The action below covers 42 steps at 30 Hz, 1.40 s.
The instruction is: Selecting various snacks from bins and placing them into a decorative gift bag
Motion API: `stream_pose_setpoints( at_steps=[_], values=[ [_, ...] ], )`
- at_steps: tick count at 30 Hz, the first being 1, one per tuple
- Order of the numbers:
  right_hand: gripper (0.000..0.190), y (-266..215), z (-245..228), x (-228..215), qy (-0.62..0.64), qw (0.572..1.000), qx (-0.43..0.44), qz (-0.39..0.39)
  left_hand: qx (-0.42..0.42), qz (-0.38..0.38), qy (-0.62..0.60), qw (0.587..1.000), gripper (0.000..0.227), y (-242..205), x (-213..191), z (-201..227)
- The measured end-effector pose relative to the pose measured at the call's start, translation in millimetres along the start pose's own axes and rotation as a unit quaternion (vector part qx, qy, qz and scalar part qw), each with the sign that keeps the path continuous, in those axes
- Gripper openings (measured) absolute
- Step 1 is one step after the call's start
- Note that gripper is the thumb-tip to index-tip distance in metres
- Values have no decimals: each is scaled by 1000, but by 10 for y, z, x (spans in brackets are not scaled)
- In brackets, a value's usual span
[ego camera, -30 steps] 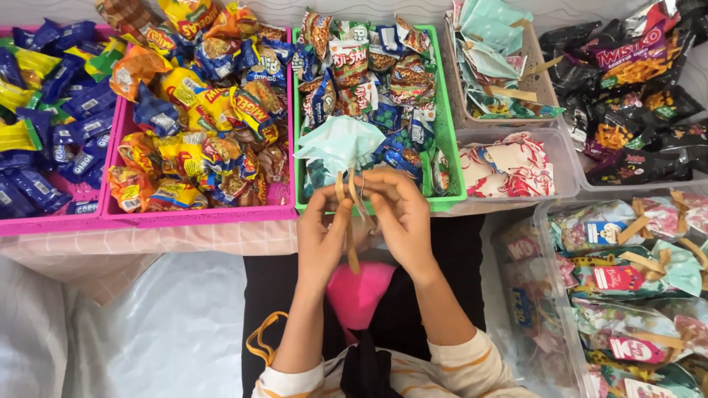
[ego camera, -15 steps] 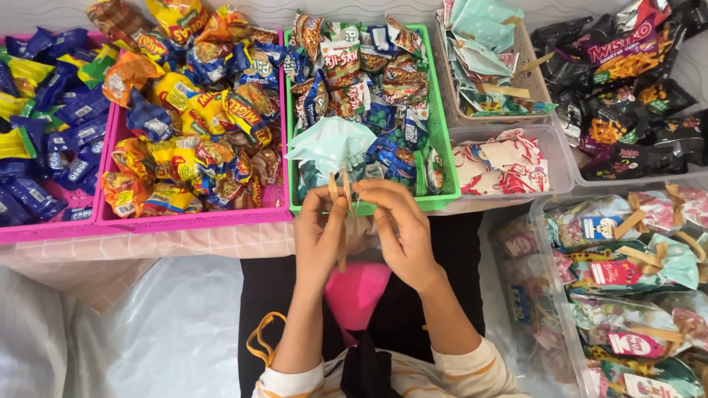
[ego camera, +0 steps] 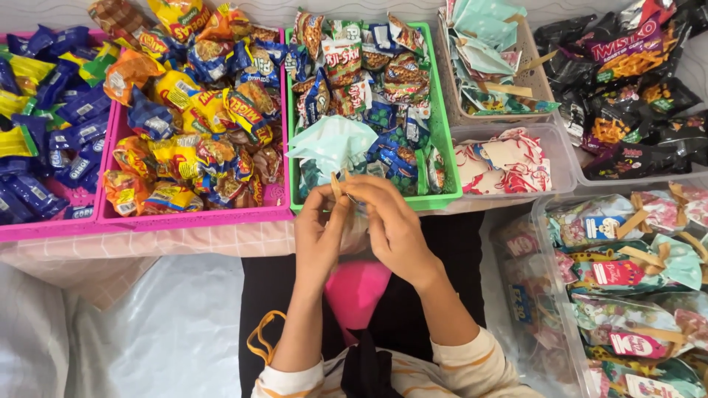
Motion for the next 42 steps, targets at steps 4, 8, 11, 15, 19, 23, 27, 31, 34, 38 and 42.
stream_pose_setpoints(
  at_steps=[4,8,11,15,19,23,27,31,34,38,42],
  values=[
    [38,20,9,27,-1,1000,-14,-13,4,-8,7,1000,7,40,-57,-27],
    [42,27,3,40,-22,999,4,-43,26,-25,40,999,8,66,-105,-117],
    [46,58,33,30,-26,998,23,-56,30,-32,64,997,3,89,-91,-27],
    [45,39,166,54,-1,996,70,-63,31,-41,79,996,4,130,-68,17],
    [47,44,275,71,-63,995,45,-58,16,-29,65,997,5,143,-81,-64],
    [32,119,297,-5,-53,996,78,-4,-1,-1,63,998,8,181,-122,-172],
    [22,78,391,15,58,985,158,43,-6,6,67,998,10,178,-164,-264],
    [10,-17,536,158,284,918,271,55,-7,-1,78,997,9,173,-140,-214],
    [7,-33,519,117,402,863,302,50,-2,-4,78,997,10,176,-140,-228],
    [9,-84,548,19,481,820,304,63,10,-8,80,997,10,183,-145,-283],
    [12,-105,520,-134,496,824,260,81,10,-8,71,997,12,182,-111,-272]
  ],
)
Point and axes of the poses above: each hand's wrist, its own y-axis towards the middle knuckle, its own x-axis out of the palm, z = x × y, the point moved 1 cm from there along y, towards the middle knuckle, and after that the axes turned 14 degrees about -y, right-handed, at the moved point
